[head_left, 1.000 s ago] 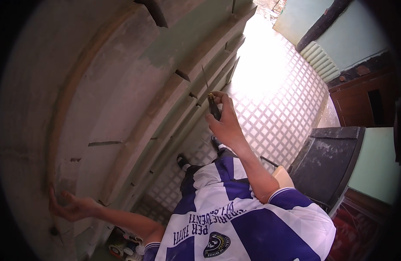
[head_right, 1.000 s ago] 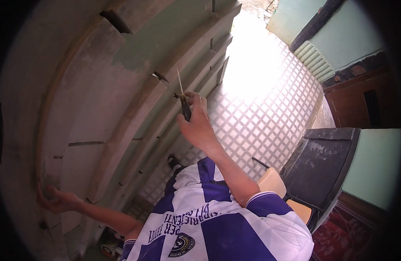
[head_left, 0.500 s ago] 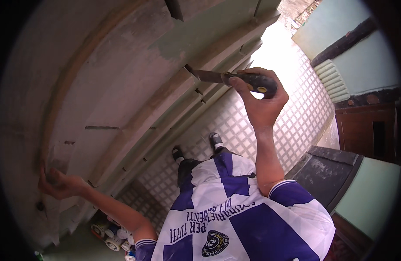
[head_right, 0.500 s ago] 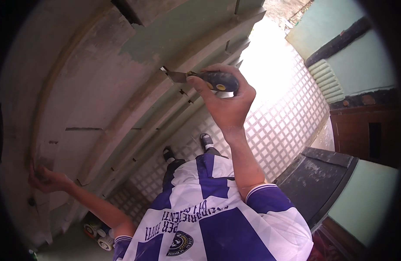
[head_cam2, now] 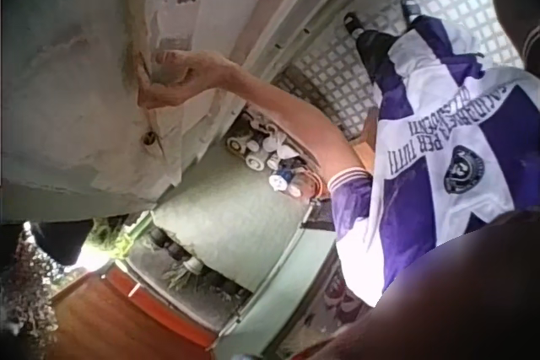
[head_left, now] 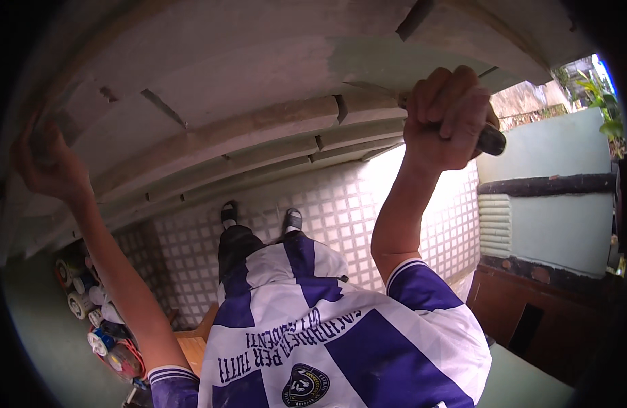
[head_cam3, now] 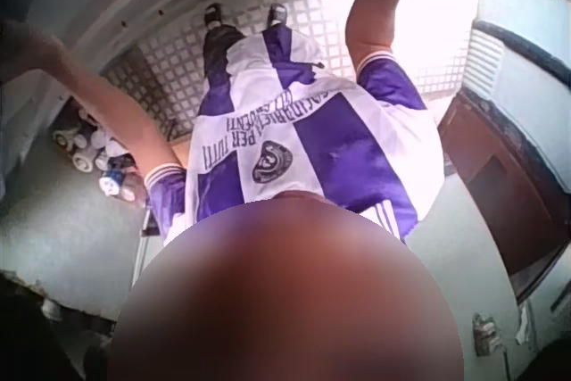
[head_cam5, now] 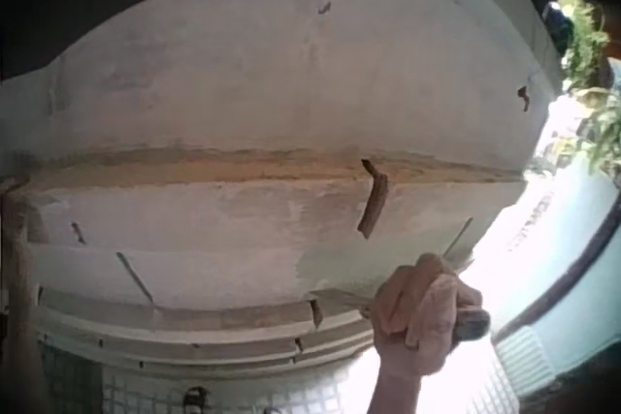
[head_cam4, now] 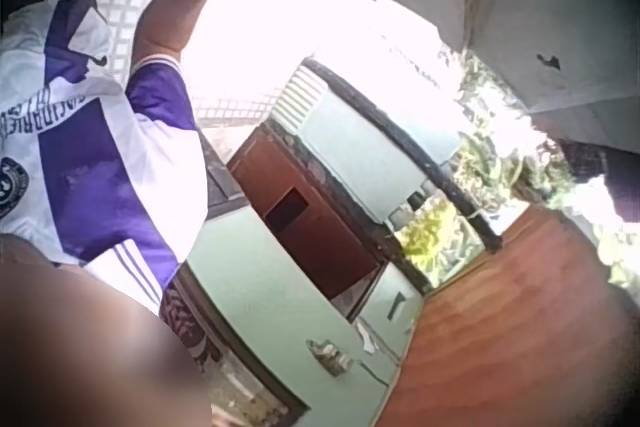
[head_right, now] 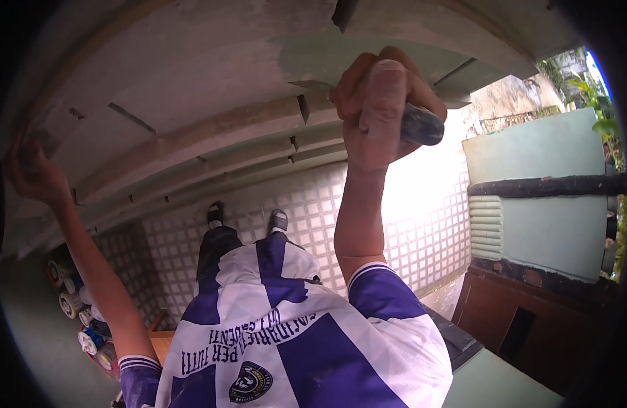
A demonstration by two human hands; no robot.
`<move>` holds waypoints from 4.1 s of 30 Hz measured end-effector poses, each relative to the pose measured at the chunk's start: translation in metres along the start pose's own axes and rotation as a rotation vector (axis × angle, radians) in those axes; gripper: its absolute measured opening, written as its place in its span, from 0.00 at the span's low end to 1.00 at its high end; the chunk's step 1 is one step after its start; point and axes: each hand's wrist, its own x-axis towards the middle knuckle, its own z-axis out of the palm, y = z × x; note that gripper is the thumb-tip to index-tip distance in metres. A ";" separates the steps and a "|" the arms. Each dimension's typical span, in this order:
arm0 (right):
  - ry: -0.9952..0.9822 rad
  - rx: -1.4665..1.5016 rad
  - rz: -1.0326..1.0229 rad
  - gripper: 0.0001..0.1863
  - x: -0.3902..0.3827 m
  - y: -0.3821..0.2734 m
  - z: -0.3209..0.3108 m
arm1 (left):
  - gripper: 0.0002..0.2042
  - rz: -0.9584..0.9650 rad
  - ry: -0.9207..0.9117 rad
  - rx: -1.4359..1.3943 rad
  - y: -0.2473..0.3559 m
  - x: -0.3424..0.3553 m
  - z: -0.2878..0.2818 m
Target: The recorder is using a putty knife to scrape and patch a damaged concrete wall.
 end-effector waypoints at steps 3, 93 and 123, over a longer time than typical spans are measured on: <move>0.056 0.173 -0.005 0.26 0.007 0.010 0.006 | 0.10 0.105 -0.015 0.083 -0.005 0.002 -0.001; 0.151 -0.378 -0.034 0.26 0.004 0.036 0.010 | 0.20 0.048 0.246 0.242 0.019 0.004 0.028; 0.263 -0.249 -0.034 0.21 0.013 0.017 0.038 | 0.22 -0.017 0.193 0.218 0.027 0.002 0.030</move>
